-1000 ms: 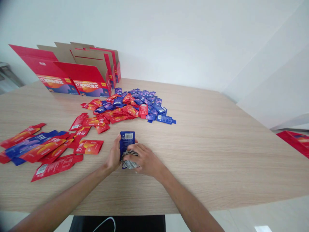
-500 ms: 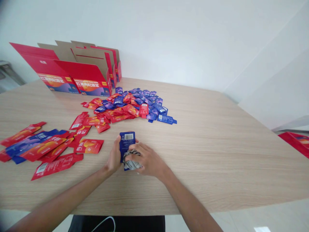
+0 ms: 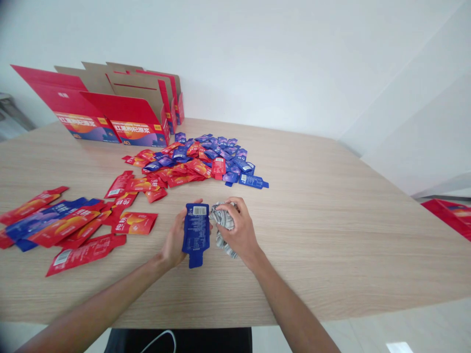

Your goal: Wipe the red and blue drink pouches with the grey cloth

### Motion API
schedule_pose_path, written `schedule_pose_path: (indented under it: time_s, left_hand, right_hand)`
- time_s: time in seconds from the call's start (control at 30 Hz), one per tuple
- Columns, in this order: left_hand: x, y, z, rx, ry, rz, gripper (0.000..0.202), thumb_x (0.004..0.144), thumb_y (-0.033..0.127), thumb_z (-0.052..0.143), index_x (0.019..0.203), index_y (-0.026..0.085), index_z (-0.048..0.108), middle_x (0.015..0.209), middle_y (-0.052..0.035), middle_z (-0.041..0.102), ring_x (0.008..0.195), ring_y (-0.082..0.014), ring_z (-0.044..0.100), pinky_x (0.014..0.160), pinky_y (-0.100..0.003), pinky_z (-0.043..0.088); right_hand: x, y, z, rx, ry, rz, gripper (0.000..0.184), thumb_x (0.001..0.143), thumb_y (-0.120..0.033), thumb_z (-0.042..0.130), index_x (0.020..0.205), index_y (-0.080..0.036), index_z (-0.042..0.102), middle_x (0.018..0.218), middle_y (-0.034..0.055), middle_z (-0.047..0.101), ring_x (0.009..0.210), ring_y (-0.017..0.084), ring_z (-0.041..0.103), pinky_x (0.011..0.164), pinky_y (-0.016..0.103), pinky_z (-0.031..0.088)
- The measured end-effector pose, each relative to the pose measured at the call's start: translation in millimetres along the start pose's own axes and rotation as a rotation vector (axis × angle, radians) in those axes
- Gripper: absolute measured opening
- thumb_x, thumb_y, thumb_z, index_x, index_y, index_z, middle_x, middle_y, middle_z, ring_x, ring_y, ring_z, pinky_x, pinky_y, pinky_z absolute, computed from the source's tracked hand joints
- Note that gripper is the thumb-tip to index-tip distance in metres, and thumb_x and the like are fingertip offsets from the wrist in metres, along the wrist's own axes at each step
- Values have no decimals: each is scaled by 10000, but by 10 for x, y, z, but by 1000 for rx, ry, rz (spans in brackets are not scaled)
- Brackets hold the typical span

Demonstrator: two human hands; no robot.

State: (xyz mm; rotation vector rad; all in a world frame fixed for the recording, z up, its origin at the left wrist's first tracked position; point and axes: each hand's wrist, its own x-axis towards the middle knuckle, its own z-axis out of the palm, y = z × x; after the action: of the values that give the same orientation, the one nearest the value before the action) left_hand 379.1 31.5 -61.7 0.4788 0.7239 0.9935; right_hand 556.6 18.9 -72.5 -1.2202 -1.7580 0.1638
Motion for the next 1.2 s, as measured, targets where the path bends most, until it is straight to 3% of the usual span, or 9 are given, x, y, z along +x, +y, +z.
schedule_pose_path:
  time_s: [0.1,0.23,0.43,0.5,0.6,0.8,0.87,1.03,1.2]
  left_hand:
    - [10,90,6,-120,-24,-18,527,975,488,537,1418,203,524,889,-60,719,694,-200,695,657,-329,581]
    - [81,193,5,-204,21,-52,446,989,445,560,1372,218,547,867,-50,720,739,-209,727,709,-340,594]
    - [212,202,-46,-259,34,-49,261,1000,413,572,1039,165,644,808,-64,713,753,-183,737,687,-276,604]
    - [255,176,-67,-266,87,-15,236,986,377,611,924,152,645,798,-58,717,723,-156,722,683,-257,610]
    - [301,127,-104,-220,122,46,203,943,319,690,872,131,668,866,-68,754,777,-144,723,806,-278,622]
    - [276,89,-162,53,-5,70,332,745,344,883,929,127,713,974,-79,767,935,-195,703,902,-342,572]
    - [256,104,-172,129,-27,92,351,695,346,912,864,143,681,954,-55,751,913,-181,682,883,-330,549]
    - [224,101,-185,297,-67,107,417,656,334,929,757,174,557,754,21,658,687,-103,574,653,-215,415]
    - [185,17,-142,223,-167,-39,451,644,181,906,928,205,557,862,22,686,705,-115,607,663,-225,438]
  right_hand:
    - [28,34,-10,0,-11,69,377,738,-54,612,1053,-256,662,1106,61,559,1050,250,613,894,396,553]
    - [40,40,-21,21,-146,91,359,730,-56,624,1030,-251,664,1095,60,564,1017,245,620,912,395,541]
    - [8,-5,16,161,-305,45,359,748,-74,647,1066,-240,674,1128,67,577,1059,237,623,940,373,520]
    - [12,-18,23,229,-304,66,351,726,-76,647,1037,-235,683,1088,59,599,1046,235,622,926,360,516]
    - [24,-31,24,336,-304,165,269,763,-121,632,1003,-230,683,1024,39,632,986,218,627,892,339,500]
    - [18,-25,45,353,-212,297,197,809,-202,630,998,-225,680,974,16,631,937,202,617,859,318,486]
    - [22,-15,46,361,-185,295,175,816,-221,631,986,-220,676,974,20,636,931,204,619,867,324,488]
    - [47,4,9,386,-124,283,185,816,-213,623,994,-227,672,1014,30,652,981,212,629,889,329,481]
    - [55,12,-20,392,-101,218,160,845,-232,644,1002,-232,672,1024,36,649,1000,217,629,920,343,487]
